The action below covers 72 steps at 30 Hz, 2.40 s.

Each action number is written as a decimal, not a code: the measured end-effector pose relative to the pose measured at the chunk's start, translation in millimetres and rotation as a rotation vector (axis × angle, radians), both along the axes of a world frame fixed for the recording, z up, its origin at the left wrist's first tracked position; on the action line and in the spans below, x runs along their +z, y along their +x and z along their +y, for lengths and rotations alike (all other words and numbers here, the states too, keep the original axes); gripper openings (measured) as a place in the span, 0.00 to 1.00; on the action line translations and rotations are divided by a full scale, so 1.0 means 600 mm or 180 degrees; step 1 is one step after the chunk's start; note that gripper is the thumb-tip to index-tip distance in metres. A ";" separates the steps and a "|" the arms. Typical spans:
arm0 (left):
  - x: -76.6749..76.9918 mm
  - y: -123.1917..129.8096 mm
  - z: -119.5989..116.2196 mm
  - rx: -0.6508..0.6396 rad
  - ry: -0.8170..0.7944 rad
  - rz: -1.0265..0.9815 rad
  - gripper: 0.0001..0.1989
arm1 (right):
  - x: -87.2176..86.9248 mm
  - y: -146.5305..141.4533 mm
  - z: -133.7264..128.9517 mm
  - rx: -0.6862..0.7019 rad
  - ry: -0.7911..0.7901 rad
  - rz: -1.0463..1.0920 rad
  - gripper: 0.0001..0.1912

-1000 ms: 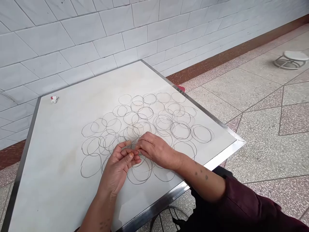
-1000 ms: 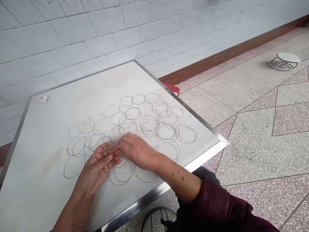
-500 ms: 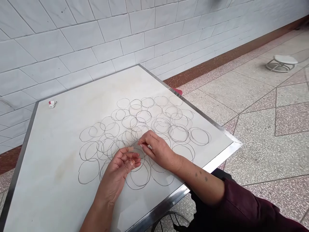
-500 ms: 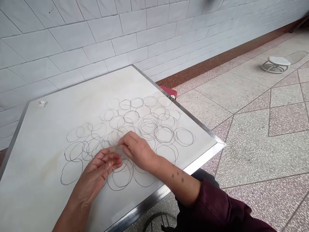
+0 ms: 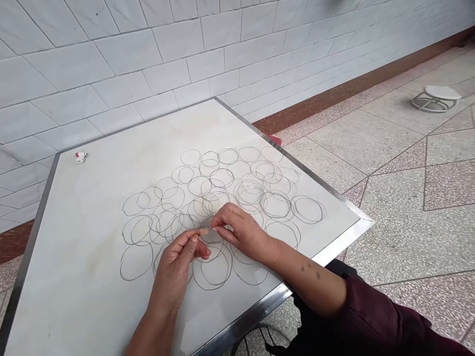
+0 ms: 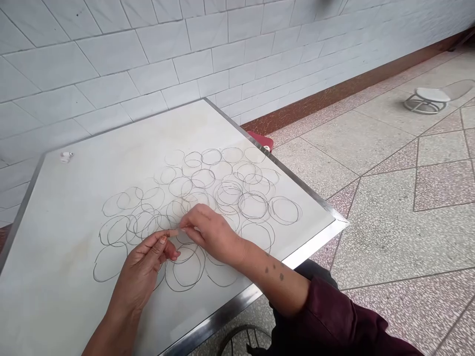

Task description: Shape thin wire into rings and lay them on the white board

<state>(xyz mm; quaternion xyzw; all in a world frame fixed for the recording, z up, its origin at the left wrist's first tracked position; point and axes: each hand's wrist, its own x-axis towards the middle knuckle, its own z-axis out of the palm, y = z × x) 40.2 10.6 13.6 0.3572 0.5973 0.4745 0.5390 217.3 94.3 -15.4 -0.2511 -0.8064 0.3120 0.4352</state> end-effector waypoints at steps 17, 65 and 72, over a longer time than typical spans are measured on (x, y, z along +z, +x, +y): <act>0.002 0.004 0.001 0.0001 0.0061 -0.0125 0.14 | -0.006 0.002 -0.002 0.0125 -0.0018 -0.0156 0.07; -0.003 -0.004 0.000 -0.0083 0.0190 0.0109 0.17 | -0.010 0.002 0.001 0.0258 0.0003 0.0101 0.04; 0.003 0.002 -0.002 -0.0112 0.0267 0.0149 0.17 | -0.014 0.001 0.000 0.0233 -0.0007 0.0131 0.03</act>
